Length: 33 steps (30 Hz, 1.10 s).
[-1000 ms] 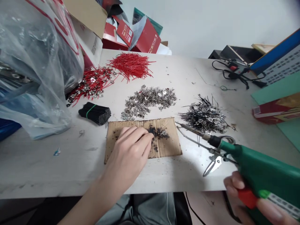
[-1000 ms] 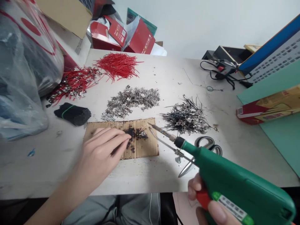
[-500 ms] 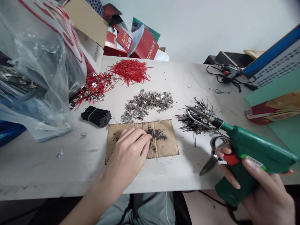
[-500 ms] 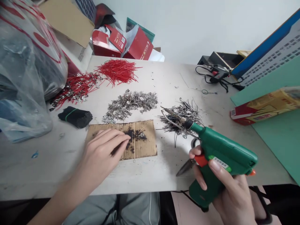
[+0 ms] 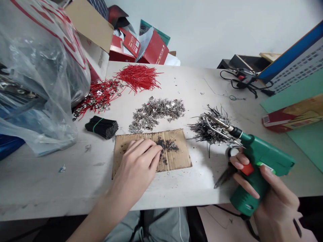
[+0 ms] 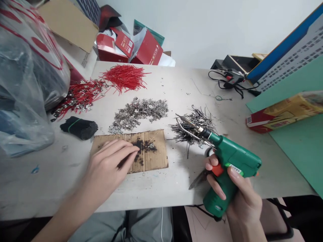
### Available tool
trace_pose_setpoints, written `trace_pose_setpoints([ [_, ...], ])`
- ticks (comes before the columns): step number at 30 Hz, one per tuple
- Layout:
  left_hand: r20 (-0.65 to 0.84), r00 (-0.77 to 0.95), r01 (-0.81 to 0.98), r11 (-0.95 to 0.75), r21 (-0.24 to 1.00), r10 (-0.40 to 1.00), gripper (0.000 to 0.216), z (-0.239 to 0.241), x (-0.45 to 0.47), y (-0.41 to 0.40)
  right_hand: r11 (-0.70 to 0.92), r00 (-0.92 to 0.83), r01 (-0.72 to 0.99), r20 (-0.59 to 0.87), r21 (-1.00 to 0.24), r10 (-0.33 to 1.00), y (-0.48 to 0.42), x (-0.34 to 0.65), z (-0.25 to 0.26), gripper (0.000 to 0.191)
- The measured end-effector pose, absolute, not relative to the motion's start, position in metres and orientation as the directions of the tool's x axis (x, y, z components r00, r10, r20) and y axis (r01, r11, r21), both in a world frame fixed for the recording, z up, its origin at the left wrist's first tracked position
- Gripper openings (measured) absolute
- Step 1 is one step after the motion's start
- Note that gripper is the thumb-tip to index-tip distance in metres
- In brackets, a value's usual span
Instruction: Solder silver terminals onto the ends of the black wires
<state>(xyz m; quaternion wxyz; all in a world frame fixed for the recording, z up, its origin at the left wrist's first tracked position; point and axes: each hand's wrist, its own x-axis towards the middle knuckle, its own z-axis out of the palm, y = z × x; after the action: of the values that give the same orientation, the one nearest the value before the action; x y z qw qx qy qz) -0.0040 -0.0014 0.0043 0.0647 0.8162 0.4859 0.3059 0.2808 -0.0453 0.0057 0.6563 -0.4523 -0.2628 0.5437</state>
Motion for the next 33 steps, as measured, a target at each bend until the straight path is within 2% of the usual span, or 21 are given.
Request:
trace_pose_setpoints([
  [5,0.438,0.336,0.748,-0.518,0.414,0.834,0.013,0.005,-0.004,-0.002,-0.073,0.243,-0.492,-0.217,-0.867,0.945,-0.047,0.282,0.008,0.042],
  [15,0.422,0.319,0.766,-0.493,0.413,0.849,0.010,0.007,-0.007,0.000,0.019,0.275,-0.500,-0.138,-0.866,0.951,-0.048,0.288,-0.004,0.042],
  [22,0.400,0.387,0.847,-0.492,0.201,0.831,0.016,0.020,-0.016,0.001,0.011,0.256,-0.509,-0.139,-0.860,0.957,-0.047,0.285,-0.001,0.046],
  [26,0.366,0.490,0.858,-0.511,-0.045,0.791,0.020,0.028,-0.010,0.003,-0.020,0.238,-0.530,-0.172,-0.848,0.956,-0.049,0.284,0.001,0.040],
  [29,0.311,0.577,0.817,-0.530,-0.228,0.755,0.020,0.032,-0.004,0.006,0.011,0.244,-0.539,-0.143,-0.842,0.959,-0.049,0.286,-0.001,0.038],
  [31,0.286,0.616,0.786,-0.546,-0.289,0.734,0.018,0.032,-0.003,0.009,0.024,0.241,-0.561,-0.136,-0.827,0.961,-0.048,0.288,-0.004,0.038],
  [33,0.272,0.628,0.776,-0.559,-0.292,0.730,0.016,0.032,-0.004,0.010,0.018,0.216,-0.606,-0.143,-0.795,0.966,-0.048,0.290,-0.007,0.032],
])
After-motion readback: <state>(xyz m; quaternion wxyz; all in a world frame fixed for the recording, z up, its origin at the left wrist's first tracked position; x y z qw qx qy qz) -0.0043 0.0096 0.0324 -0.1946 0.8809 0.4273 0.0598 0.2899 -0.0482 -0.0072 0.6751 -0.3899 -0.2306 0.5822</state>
